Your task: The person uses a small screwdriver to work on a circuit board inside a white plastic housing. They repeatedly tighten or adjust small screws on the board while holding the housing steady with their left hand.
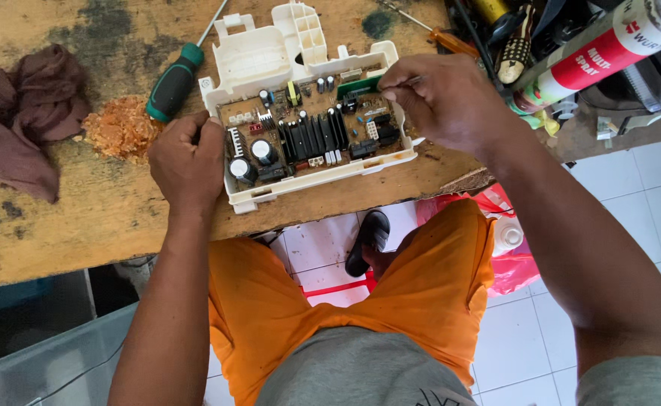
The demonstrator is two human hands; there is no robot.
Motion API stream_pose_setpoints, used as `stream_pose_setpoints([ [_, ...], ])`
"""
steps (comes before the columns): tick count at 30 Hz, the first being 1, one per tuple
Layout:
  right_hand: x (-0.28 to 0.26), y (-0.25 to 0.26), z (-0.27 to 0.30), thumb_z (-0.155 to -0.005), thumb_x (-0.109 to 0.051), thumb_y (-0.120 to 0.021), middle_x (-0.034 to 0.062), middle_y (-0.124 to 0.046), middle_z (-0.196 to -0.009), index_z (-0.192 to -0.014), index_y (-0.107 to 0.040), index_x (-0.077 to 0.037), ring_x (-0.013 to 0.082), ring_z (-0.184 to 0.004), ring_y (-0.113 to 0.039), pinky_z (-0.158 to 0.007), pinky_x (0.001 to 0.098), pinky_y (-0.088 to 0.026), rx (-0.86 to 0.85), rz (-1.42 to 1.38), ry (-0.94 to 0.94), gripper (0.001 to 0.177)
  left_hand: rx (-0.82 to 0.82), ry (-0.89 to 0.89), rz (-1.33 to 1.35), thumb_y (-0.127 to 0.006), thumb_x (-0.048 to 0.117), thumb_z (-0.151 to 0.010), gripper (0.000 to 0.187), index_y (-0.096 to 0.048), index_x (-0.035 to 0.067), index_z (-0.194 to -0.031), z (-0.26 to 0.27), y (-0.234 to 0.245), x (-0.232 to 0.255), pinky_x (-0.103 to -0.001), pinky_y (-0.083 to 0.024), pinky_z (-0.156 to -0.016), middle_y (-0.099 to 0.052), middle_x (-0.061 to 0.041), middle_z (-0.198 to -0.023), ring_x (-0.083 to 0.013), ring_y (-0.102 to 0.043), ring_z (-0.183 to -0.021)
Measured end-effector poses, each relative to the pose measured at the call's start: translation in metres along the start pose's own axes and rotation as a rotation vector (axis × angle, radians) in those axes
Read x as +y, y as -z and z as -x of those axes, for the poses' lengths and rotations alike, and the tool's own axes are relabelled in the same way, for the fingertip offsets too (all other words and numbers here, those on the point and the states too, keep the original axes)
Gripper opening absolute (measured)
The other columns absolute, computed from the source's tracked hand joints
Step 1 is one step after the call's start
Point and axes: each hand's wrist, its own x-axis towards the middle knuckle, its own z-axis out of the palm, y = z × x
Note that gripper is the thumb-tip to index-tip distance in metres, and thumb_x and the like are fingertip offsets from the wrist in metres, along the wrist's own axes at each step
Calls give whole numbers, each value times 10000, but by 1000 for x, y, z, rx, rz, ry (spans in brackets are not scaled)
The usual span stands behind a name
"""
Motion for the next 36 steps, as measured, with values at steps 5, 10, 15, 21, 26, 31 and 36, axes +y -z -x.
stream_pose_setpoints([
  [5, -16, 13, 0, -1043, -12, -656, 132, -763, -1003, -1133, -717, -6, 286, -838, -732, -710, 419, -578, -127, 3, -98, 109, 8, -17, -51, -692, 266, -1012, 372, -577, 105, -697, -3, 0, -5, -458, -257, -566, -431, -37, -658, -148, -400, -652],
  [10, -8, -1, -5, -1014, 88, -682, 182, -762, -1033, -1125, -690, 40, 304, -881, -745, -767, 400, -616, -11, -80, 85, 121, 5, -23, -19, -680, 264, -1012, 352, -578, 125, -705, -1, 1, 1, -441, -239, -593, -383, -23, -649, -142, -344, -669],
  [15, 7, -6, -12, -1043, -6, -700, 41, -769, -941, -1080, -666, -80, 231, -792, -740, -688, 402, -562, -33, -9, 100, 89, -17, 8, 3, -673, 298, -1025, 252, -738, 135, -845, 1, -1, -3, -494, -282, -586, -511, -14, -690, -174, -453, -669],
  [21, 8, -5, -20, -1036, -40, -683, 59, -784, -937, -1010, -737, -35, 247, -818, -759, -740, 445, -574, -43, 14, 90, 60, -9, 17, 27, -696, 238, -1028, 344, -580, 131, -722, 1, -1, 0, -482, -282, -619, -422, -3, -670, -143, -387, -688],
  [26, -6, 13, -18, -1034, -47, -693, 72, -774, -925, -1086, -697, -66, 229, -746, -731, -712, 413, -566, -151, -6, -19, 55, 12, -57, 22, -669, 250, -993, 233, -800, 58, -974, -2, -2, -3, -513, -476, -604, -749, -76, -886, -257, -709, -842],
  [31, 8, 6, -12, -1039, 30, -698, 77, -759, -952, -1081, -701, -20, 275, -846, -752, -708, 391, -548, -29, -23, 163, 65, 18, -73, -102, -673, 213, -982, 334, -543, 112, -691, -5, -3, -5, -391, -338, -603, -340, -5, -675, -101, -403, -690],
  [36, 7, -7, -12, -914, 164, -663, 73, -741, -925, -1060, -708, -66, 214, -803, -723, -788, 405, -626, -115, 18, 249, 276, -10, -4, 60, -684, 209, -1044, 342, -603, 118, -724, 2, 0, 3, -508, -319, -633, -403, -18, -652, -147, -378, -676],
])
